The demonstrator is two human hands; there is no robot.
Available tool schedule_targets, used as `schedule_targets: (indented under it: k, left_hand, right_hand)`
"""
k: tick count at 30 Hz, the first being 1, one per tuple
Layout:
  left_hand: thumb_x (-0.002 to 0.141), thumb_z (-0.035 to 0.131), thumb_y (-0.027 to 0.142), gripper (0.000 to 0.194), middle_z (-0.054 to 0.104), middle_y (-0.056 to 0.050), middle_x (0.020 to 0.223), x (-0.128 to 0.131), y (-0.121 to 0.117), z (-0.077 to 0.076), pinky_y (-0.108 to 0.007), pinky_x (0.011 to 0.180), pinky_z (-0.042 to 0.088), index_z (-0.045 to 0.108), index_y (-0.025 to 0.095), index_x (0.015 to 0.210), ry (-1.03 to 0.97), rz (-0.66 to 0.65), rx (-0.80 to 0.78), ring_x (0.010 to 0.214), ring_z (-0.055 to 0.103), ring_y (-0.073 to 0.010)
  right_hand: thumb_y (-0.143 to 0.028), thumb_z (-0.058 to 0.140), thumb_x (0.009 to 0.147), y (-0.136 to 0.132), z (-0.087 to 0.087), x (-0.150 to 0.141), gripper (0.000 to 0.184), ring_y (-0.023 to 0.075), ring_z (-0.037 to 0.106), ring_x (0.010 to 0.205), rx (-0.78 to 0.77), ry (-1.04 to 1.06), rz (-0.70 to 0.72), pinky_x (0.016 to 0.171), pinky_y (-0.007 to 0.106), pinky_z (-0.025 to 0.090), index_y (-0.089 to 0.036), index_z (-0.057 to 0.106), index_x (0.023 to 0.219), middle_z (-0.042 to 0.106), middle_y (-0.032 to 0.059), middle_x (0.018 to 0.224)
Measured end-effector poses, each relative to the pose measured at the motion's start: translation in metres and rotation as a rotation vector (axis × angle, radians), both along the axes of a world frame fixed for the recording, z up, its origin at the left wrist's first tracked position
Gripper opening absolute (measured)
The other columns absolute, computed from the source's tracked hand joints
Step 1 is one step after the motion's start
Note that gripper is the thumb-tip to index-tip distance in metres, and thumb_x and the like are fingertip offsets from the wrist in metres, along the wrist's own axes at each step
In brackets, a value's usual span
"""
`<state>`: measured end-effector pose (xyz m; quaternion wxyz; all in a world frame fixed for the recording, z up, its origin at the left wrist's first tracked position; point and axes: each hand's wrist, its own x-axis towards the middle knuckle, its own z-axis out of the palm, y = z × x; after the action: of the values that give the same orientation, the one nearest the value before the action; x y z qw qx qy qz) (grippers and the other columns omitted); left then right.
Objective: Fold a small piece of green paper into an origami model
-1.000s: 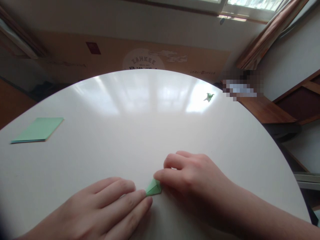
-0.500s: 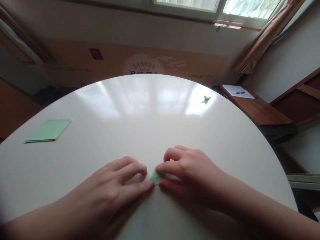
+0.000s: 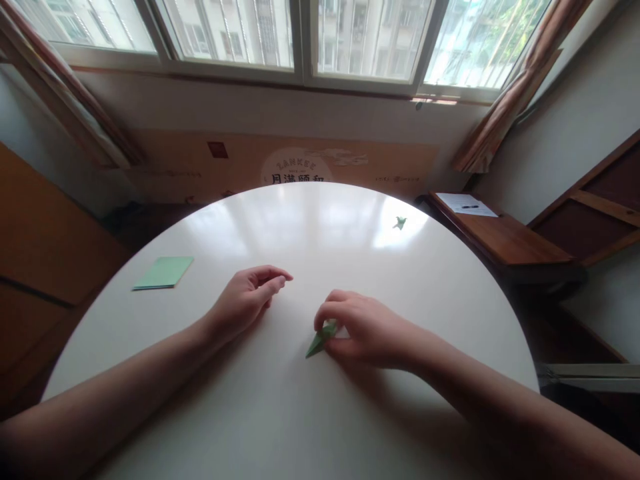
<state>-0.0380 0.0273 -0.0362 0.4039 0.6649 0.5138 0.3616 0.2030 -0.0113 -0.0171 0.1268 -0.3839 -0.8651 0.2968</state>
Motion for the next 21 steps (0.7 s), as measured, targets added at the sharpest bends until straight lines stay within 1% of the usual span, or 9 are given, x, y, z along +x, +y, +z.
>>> schedule_targets:
  k: [3, 5, 6, 8, 11, 13, 16, 18, 21]
  left_hand:
    - [0.082, 0.058, 0.039, 0.033, 0.069, -0.004, 0.083, -0.001, 0.005, -0.005, -0.024, 0.054, 0.040, 0.074, 0.015, 0.098, 0.005, -0.044, -0.078, 0.061, 0.052, -0.0138]
    - [0.080, 0.061, 0.038, 0.031, 0.068, -0.005, 0.081, -0.003, 0.009, -0.001, -0.023, 0.052, 0.039, 0.074, 0.014, 0.096, 0.029, -0.111, -0.136, 0.060, 0.052, -0.0137]
    - [0.079, 0.062, 0.038, 0.031, 0.068, -0.005, 0.078, -0.003, 0.011, 0.003, -0.023, 0.052, 0.039, 0.074, 0.014, 0.094, 0.042, -0.150, -0.173, 0.060, 0.052, -0.0137]
    - [0.077, 0.065, 0.040, 0.032, 0.068, -0.005, 0.076, -0.003, 0.016, 0.016, -0.024, 0.052, 0.041, 0.075, 0.014, 0.091, 0.073, -0.232, -0.254, 0.060, 0.054, -0.0148]
    - [0.071, 0.073, 0.044, 0.032, 0.071, -0.010, 0.079, 0.003, 0.019, 0.041, -0.026, 0.055, 0.047, 0.077, 0.013, 0.079, 0.116, -0.364, -0.339, 0.070, 0.062, -0.0198]
    - [0.073, 0.071, 0.050, 0.037, 0.072, -0.011, 0.085, 0.010, 0.016, 0.057, -0.027, 0.057, 0.050, 0.077, 0.014, 0.079, 0.105, -0.401, -0.325, 0.077, 0.063, -0.0216]
    - [0.078, 0.066, 0.056, 0.043, 0.071, -0.009, 0.085, 0.024, 0.008, 0.072, -0.025, 0.055, 0.050, 0.075, 0.014, 0.081, 0.058, -0.372, -0.227, 0.078, 0.061, -0.0205]
    - [0.077, 0.068, 0.053, 0.040, 0.066, -0.006, 0.075, 0.030, 0.002, 0.075, -0.024, 0.052, 0.048, 0.073, 0.014, 0.079, 0.030, -0.334, -0.156, 0.073, 0.060, -0.0189]
    - [0.082, 0.064, 0.047, 0.034, 0.060, -0.002, 0.066, 0.033, -0.005, 0.071, -0.022, 0.049, 0.047, 0.070, 0.014, 0.077, -0.020, -0.275, -0.082, 0.064, 0.056, -0.0152]
  right_hand:
    - [-0.011, 0.068, 0.074, 0.002, -0.001, -0.001, 0.013, 0.0165, 0.058, 0.082, -0.054, 0.070, -0.006, 0.072, 0.027, 0.045, -0.020, 0.065, 0.083, 0.063, 0.0015, 0.091]
    - [-0.007, 0.065, 0.071, 0.002, 0.001, 0.000, 0.015, 0.0145, 0.054, 0.072, -0.174, 0.090, -0.007, 0.065, 0.026, 0.042, -0.019, 0.064, 0.079, 0.061, -0.0008, 0.079]
    - [-0.007, 0.064, 0.072, 0.002, 0.003, 0.001, 0.013, 0.0135, 0.052, 0.067, -0.262, 0.134, -0.008, 0.063, 0.026, 0.041, -0.019, 0.064, 0.078, 0.060, -0.0016, 0.075]
    - [-0.010, 0.067, 0.071, 0.003, 0.009, 0.003, 0.011, 0.0140, 0.053, 0.069, -0.388, 0.295, -0.044, 0.065, 0.027, 0.041, -0.017, 0.064, 0.078, 0.062, -0.0005, 0.077]
    - [-0.015, 0.066, 0.073, 0.007, 0.023, 0.005, 0.012, 0.0145, 0.054, 0.070, -0.401, 0.390, -0.114, 0.062, 0.027, 0.041, -0.018, 0.061, 0.084, 0.061, -0.0002, 0.076]
    - [-0.017, 0.065, 0.074, 0.010, 0.034, 0.005, 0.019, 0.0146, 0.055, 0.071, -0.399, 0.428, -0.168, 0.061, 0.027, 0.041, -0.018, 0.059, 0.092, 0.063, 0.0006, 0.081]
    - [-0.015, 0.064, 0.073, 0.015, 0.050, 0.004, 0.030, 0.0139, 0.054, 0.069, -0.392, 0.447, -0.237, 0.058, 0.026, 0.040, -0.018, 0.058, 0.102, 0.064, 0.0008, 0.083]
    - [-0.014, 0.063, 0.073, 0.016, 0.058, 0.002, 0.036, 0.0135, 0.053, 0.067, -0.387, 0.464, -0.264, 0.057, 0.026, 0.040, -0.019, 0.057, 0.108, 0.064, -0.0001, 0.081]
    - [-0.012, 0.064, 0.072, 0.014, 0.061, -0.001, 0.046, 0.0134, 0.052, 0.067, -0.395, 0.544, -0.284, 0.058, 0.026, 0.041, -0.020, 0.057, 0.118, 0.062, -0.0019, 0.077]
